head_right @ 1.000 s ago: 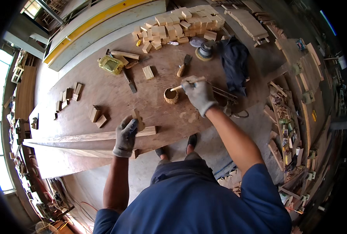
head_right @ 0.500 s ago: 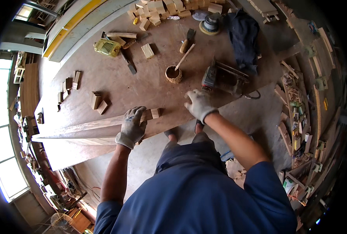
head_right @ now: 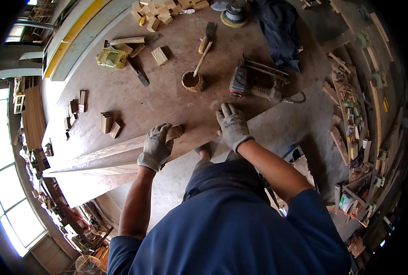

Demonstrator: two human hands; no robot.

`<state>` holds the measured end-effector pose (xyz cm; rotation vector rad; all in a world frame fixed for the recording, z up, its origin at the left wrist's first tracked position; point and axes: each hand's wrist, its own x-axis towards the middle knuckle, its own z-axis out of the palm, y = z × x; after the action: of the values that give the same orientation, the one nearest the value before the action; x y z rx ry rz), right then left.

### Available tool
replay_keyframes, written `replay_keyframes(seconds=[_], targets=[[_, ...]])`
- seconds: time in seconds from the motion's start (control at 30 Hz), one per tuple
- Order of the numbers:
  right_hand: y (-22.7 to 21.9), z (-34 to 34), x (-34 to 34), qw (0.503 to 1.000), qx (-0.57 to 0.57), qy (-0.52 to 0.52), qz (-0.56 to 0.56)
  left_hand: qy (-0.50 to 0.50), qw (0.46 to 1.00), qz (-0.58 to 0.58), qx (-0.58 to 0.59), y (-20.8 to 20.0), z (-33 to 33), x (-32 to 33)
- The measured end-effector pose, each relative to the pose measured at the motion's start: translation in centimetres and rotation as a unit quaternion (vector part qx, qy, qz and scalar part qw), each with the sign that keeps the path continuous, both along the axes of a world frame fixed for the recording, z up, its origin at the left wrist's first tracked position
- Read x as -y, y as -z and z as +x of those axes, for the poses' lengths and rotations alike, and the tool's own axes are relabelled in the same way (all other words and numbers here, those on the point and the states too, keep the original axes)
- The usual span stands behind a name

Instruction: The person assembles wooden frames by applying glue to small blocks and attaching them to long planks using a nail gun. They repeatedly pick up blocks, apply glue, position them on the planks, and secure them with nails, then move the assembled planks to a drying rack.

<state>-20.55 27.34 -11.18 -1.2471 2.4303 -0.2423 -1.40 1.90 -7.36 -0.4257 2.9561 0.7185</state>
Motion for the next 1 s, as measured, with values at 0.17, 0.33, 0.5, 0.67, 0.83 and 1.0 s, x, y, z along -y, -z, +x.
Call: replay_keyframes(seconds=[0.17,0.33,0.5,0.67,0.83,1.0], targets=[[0.2,0.1,0.0,1.000,-0.004,-0.002,0.007,-0.005,1.000,0.005,0.002,0.2,0.1,-0.1],[-0.3,0.1,0.3,1.000,-0.008,-0.003,0.029,-0.004,1.000,0.008,0.000,0.6,0.1,-0.1],[-0.3,0.0,0.3,1.000,-0.008,-0.003,0.028,-0.006,1.000,0.013,0.014,-0.1,0.0,-0.1],[-0.7,0.1,0.3,1.000,-0.013,-0.004,0.026,0.011,0.999,-0.024,0.022,-0.9,-0.7,-0.5],[-0.4,0.2,0.2,0.999,-0.033,-0.007,0.015,0.010,0.999,-0.041,0.030,0.1,-1.0,-0.7],[-0.2,0.2,0.2,1.000,-0.024,-0.001,0.009,0.010,0.999,-0.045,0.006,1.0,-1.2,-0.6]])
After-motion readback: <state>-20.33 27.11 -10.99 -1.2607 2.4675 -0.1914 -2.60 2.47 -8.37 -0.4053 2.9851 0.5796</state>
